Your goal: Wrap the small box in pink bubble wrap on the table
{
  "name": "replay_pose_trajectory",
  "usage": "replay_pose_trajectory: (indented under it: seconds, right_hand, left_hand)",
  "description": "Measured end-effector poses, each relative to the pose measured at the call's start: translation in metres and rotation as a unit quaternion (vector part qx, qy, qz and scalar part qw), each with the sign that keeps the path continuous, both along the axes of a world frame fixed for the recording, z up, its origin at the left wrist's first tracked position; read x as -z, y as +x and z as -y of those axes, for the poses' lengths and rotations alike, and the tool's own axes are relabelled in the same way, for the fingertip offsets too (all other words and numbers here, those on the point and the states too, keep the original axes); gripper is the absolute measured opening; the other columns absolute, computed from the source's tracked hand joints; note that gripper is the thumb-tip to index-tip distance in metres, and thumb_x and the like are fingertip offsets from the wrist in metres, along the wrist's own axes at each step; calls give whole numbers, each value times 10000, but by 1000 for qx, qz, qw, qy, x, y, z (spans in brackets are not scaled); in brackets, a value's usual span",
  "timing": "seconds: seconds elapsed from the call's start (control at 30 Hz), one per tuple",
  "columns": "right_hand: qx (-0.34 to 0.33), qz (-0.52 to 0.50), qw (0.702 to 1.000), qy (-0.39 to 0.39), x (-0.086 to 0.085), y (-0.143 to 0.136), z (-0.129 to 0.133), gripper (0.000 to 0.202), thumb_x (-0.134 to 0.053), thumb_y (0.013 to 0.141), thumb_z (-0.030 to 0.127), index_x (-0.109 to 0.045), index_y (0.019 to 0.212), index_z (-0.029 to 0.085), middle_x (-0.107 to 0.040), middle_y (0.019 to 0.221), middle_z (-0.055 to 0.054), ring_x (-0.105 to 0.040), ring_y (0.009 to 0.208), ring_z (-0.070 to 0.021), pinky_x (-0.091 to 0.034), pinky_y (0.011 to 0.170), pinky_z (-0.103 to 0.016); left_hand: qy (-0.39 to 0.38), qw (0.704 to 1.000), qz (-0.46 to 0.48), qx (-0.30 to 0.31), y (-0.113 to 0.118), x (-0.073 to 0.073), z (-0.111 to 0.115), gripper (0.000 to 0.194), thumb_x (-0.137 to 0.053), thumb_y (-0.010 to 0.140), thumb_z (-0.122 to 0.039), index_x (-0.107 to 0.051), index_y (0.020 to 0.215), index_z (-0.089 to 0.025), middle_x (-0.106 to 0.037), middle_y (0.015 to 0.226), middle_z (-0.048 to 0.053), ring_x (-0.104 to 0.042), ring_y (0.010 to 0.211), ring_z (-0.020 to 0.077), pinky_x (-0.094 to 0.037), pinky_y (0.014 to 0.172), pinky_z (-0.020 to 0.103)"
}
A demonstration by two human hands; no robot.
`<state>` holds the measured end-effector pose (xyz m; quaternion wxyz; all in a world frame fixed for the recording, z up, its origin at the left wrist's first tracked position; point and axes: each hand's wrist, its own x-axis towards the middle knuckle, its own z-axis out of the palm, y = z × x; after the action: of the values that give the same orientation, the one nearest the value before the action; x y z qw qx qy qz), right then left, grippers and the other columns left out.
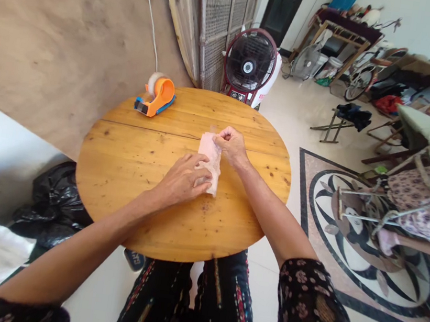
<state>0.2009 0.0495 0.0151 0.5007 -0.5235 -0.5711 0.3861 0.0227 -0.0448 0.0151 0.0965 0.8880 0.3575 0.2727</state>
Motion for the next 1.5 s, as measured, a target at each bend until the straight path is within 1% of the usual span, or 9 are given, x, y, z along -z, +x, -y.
replay_pose_trajectory:
  seconds: [0.13,0.3,0.57,0.8,0.97,1.13,1.23,1.33,1.5]
  right_hand:
    - [-17,-13,999,25,-5,1,8,198,-641,693,255,-452,645,219,-463,552,79,-388,517,-77,-320,507,-220]
    - [-54,-57,994,75,-16,2,32,230,-667,685,315,-460,654,220,-463,549,82,-385,501,-71,-313,505,-224]
    - [-65,-57,994,72,-27,0,63,266,-670,674,385,-460,669,223,-489,571,73,-437,538,-80,-366,539,-233]
    - [-27,-68,994,86,-24,-3,64,273,-669,663,376,-443,656,223,-474,577,76,-427,534,-75,-361,538,-233]
    - [-12,-50,996,79,-22,-8,54,274,-664,675,362,-427,656,226,-458,576,79,-406,532,-72,-354,535,-230]
    - [-28,-38,995,93,-25,-9,63,248,-654,697,361,-447,671,228,-484,602,65,-448,550,-86,-374,548,-244]
    - [-26,-34,994,99,-28,-9,70,225,-647,700,332,-451,668,227,-500,616,57,-470,574,-94,-396,574,-252]
    - [-21,-27,995,96,-29,-9,73,204,-637,700,318,-457,670,228,-504,611,58,-475,578,-98,-405,584,-257]
    - [-13,-30,996,86,-28,-9,76,186,-615,696,311,-449,674,230,-524,631,48,-488,588,-102,-414,590,-259]
  left_hand:
    - [-17,999,30,-26,1,8,4,180,-604,879,-291,-758,926,-211,-551,1193,101,-528,940,214,-478,915,419]
    - [-95,989,98,-58,3,21,10,213,-596,892,-343,-752,987,-232,-525,1127,69,-548,902,171,-511,872,354]
    - [-162,967,171,-98,7,22,22,204,-615,882,-316,-749,997,-216,-513,1097,48,-580,931,151,-524,903,325]
    - [-121,963,198,-140,12,35,28,232,-613,889,-325,-758,1026,-206,-461,1248,92,-545,1050,197,-497,985,398]
    - [-93,965,181,-168,14,30,34,227,-608,896,-331,-762,1026,-229,-477,1287,104,-480,1213,266,-412,1086,486]
    - [-182,948,212,-155,12,27,31,231,-624,881,-327,-748,1041,-215,-339,1524,114,-346,1419,339,-324,1154,544]
    - [-225,934,243,-136,11,29,27,231,-628,872,-311,-744,1041,-206,-410,1462,115,-425,1376,297,-347,1158,479]
    - [-215,934,258,-124,12,30,26,217,-627,871,-304,-743,1022,-200,-512,1271,99,-514,1267,234,-390,1130,405]
    - [-186,943,242,-134,13,26,29,195,-616,880,-288,-736,1011,-207,-526,1100,61,-553,1128,196,-439,1063,378]
